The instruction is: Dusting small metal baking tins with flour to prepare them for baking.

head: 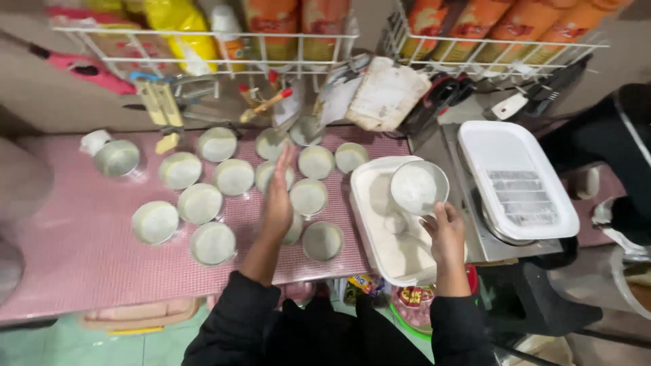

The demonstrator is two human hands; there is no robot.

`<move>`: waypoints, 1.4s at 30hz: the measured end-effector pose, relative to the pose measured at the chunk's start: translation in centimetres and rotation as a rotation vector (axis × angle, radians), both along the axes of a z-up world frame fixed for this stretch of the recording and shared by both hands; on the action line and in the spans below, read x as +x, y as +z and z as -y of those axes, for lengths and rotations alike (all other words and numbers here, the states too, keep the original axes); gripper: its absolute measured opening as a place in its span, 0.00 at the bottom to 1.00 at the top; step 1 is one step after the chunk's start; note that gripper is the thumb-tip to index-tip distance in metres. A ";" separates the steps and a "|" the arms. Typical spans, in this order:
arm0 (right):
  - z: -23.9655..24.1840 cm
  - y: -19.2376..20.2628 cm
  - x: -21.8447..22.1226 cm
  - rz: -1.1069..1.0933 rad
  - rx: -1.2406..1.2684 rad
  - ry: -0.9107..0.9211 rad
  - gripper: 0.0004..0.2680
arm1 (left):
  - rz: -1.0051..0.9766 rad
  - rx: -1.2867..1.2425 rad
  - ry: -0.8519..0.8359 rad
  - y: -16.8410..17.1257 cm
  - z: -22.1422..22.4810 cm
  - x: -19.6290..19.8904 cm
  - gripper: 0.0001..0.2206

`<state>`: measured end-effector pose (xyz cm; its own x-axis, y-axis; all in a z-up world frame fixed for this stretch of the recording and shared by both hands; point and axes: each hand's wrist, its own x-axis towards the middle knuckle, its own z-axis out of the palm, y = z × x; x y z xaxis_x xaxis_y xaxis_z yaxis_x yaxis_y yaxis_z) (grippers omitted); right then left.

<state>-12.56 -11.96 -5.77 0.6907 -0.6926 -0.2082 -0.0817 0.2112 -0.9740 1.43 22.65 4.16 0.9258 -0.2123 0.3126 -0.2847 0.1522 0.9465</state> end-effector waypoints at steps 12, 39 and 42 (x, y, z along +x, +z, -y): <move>-49.0 -4.2 4.9 -0.455 0.762 0.742 0.35 | -0.054 -0.127 0.863 -8.7 -41.8 -11.3 0.34; -64.8 -9.7 10.2 -0.293 -1.344 0.952 0.35 | -0.136 0.094 0.984 -8.6 -55.8 -17.3 0.28; -64.0 -5.6 9.3 -0.160 -1.296 0.924 0.33 | -0.095 0.099 0.990 -9.0 -56.0 -17.1 0.30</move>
